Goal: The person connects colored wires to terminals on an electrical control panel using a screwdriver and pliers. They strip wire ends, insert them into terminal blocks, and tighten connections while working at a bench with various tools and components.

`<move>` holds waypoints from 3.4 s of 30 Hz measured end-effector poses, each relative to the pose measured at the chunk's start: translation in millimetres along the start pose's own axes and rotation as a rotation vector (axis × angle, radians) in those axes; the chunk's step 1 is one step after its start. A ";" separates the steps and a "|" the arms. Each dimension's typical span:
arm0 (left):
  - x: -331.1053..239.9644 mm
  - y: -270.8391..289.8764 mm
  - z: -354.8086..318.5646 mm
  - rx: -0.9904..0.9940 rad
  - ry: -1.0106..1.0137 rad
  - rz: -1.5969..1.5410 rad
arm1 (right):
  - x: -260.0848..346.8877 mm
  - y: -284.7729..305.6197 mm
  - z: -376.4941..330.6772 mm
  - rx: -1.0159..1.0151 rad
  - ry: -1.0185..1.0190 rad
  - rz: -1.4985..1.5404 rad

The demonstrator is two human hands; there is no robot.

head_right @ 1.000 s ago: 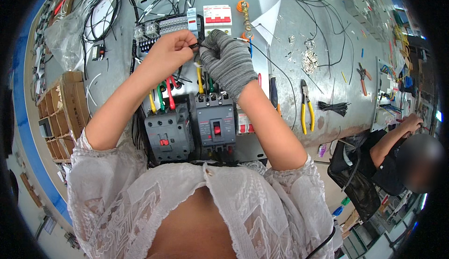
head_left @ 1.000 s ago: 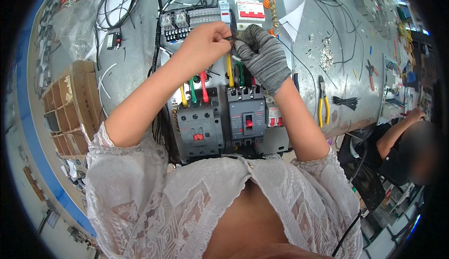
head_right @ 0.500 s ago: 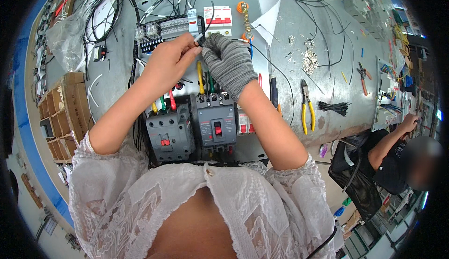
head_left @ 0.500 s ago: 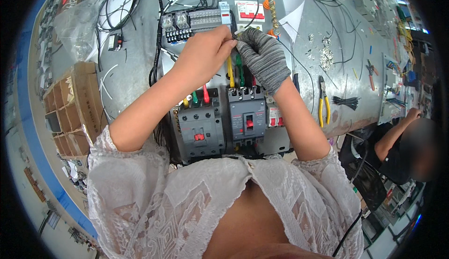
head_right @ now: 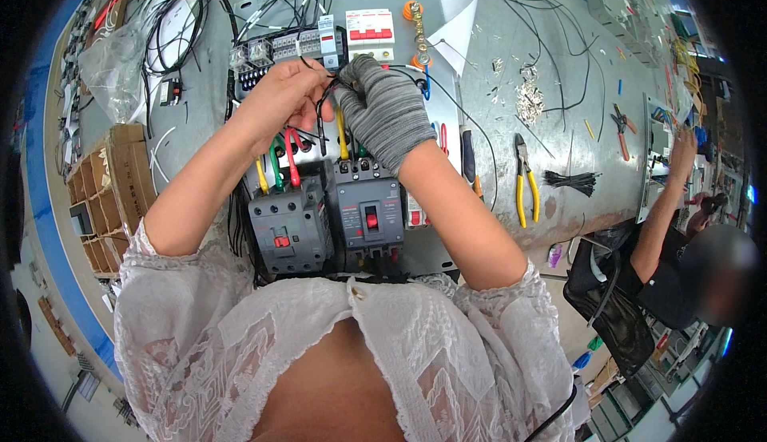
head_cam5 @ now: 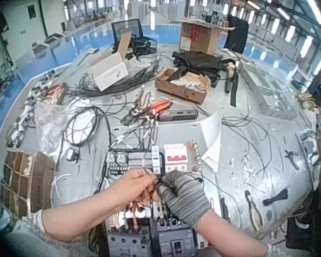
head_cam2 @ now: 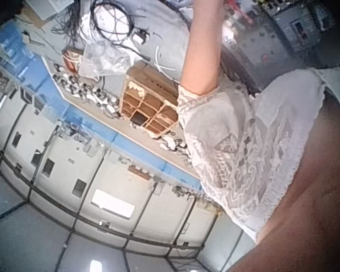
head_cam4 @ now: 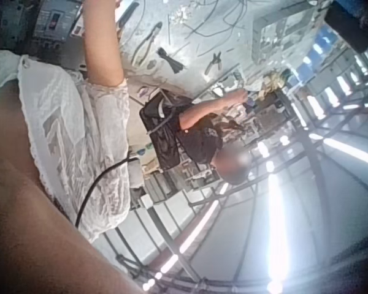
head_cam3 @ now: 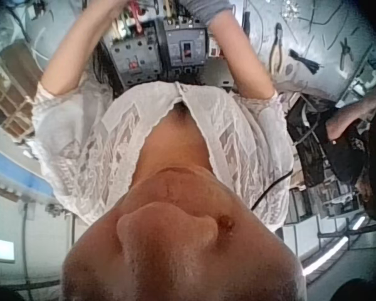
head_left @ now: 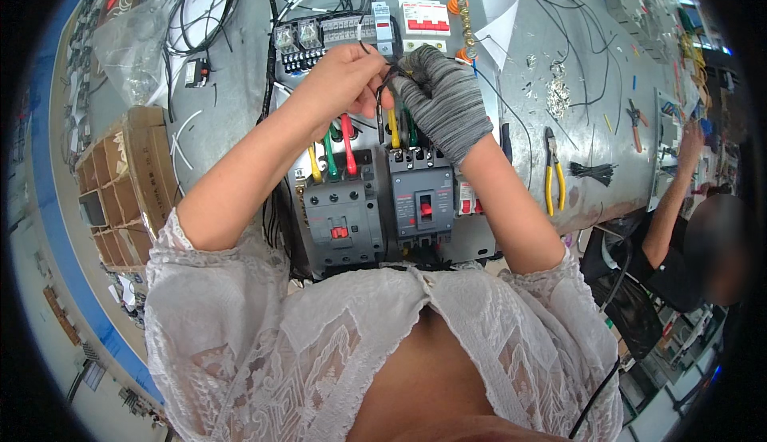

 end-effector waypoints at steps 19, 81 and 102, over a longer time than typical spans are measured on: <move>0.2 -1.6 -0.9 0.043 -0.060 0.068 | -25.2 0.9 4.6 -0.021 -0.331 0.478; -0.3 -9.0 -11.0 -0.275 -0.190 -0.215 | -40.8 29.9 14.4 0.125 0.242 -1.023; -4.3 -9.6 -9.8 -0.324 -0.229 -0.074 | -34.6 44.5 2.1 0.279 0.158 -0.925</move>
Point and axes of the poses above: each hand's wrist, its own z-axis towards the middle knuckle, its own y-axis out of the back of the hand, x = y × z, the point moved 5 cm from there along z, towards the middle knuckle, and after that the axes turned 4 degrees about y, right-handed, at the moved point
